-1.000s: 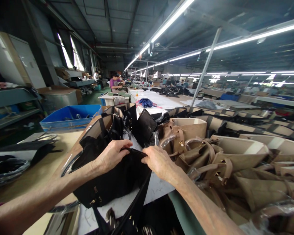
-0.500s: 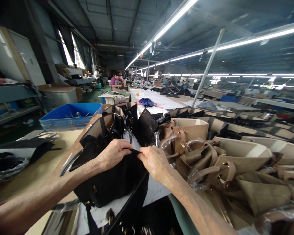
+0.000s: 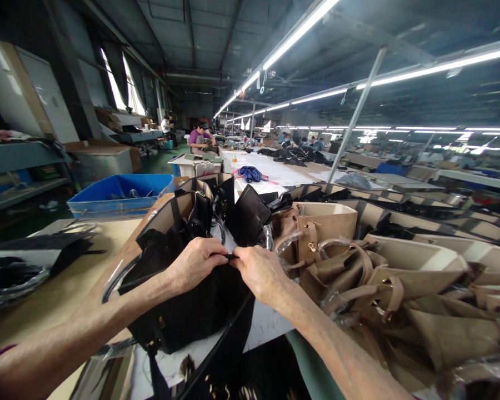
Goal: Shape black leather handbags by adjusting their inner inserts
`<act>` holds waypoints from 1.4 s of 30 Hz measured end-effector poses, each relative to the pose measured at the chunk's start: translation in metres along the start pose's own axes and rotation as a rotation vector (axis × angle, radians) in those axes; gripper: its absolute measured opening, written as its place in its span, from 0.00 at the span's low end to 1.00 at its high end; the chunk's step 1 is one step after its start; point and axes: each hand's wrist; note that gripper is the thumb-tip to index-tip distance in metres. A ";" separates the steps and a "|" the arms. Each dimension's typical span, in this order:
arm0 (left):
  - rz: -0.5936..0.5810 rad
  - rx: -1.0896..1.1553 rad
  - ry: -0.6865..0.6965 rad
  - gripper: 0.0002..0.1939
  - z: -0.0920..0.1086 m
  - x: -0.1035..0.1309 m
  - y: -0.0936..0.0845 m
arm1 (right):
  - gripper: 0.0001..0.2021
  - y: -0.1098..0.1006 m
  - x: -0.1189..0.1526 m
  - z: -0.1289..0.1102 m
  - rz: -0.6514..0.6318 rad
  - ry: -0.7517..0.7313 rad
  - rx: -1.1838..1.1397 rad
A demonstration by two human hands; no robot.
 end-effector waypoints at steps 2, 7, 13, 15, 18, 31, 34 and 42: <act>0.005 -0.017 0.010 0.07 0.001 0.001 0.001 | 0.10 0.001 -0.001 0.000 -0.010 -0.020 0.035; 0.028 -0.057 -0.006 0.08 0.002 0.001 0.004 | 0.11 0.002 -0.004 0.000 -0.015 -0.031 0.073; 0.033 -0.020 -0.016 0.09 0.004 -0.001 0.001 | 0.10 0.002 -0.003 -0.005 0.000 -0.037 0.097; -0.017 0.053 -0.014 0.10 0.003 0.002 -0.006 | 0.10 0.001 -0.002 -0.005 -0.007 -0.060 0.073; -0.111 0.157 -0.072 0.10 -0.003 0.011 -0.019 | 0.11 -0.002 -0.001 -0.004 -0.013 -0.065 0.042; -0.083 0.007 -0.134 0.13 -0.001 0.027 -0.025 | 0.10 -0.003 -0.013 -0.015 -0.050 -0.122 0.019; -0.057 -0.010 -0.141 0.14 -0.002 0.026 -0.024 | 0.11 -0.002 -0.017 -0.017 -0.064 -0.174 0.023; -0.125 -0.145 -0.223 0.14 0.007 0.068 -0.047 | 0.12 -0.007 -0.006 -0.013 -0.095 -0.150 -0.087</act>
Point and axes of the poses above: each hand's wrist, its own x-axis away from the middle knuckle, its own y-axis out of the palm, z = x × y, and after that the axes turned 11 degrees about y, right-handed
